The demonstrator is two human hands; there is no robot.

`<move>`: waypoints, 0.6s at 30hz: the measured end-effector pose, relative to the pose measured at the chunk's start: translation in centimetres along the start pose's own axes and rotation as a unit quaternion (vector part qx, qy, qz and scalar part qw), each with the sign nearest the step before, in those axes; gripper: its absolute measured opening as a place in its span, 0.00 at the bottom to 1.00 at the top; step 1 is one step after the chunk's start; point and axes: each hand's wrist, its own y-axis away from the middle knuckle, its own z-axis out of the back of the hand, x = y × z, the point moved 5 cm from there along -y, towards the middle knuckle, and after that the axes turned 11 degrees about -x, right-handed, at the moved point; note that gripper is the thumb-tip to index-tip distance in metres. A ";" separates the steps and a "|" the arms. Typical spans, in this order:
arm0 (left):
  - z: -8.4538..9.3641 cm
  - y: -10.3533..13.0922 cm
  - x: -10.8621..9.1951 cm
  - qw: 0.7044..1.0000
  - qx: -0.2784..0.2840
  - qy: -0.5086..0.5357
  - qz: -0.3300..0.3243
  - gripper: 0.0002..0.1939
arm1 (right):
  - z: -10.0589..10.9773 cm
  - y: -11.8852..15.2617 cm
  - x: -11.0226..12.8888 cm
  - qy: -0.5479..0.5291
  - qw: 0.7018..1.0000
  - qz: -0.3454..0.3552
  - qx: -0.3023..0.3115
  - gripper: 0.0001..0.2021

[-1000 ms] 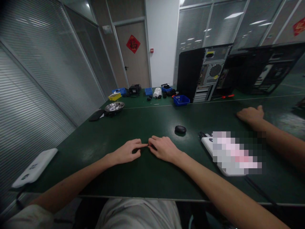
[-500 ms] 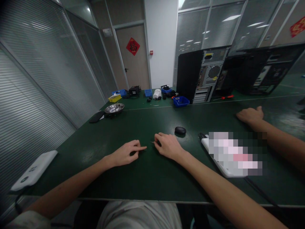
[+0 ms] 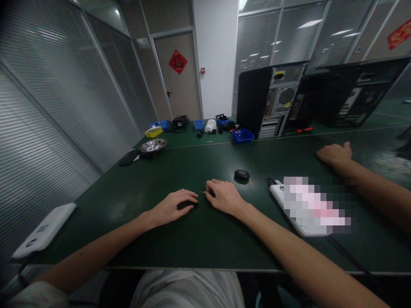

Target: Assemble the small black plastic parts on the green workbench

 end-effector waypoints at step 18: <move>22.2 14.0 25.5 0.848 -0.151 -0.365 0.353 0.19 | 0.1 0.1 0.0 -0.027 1.000 -0.012 0.006 0.08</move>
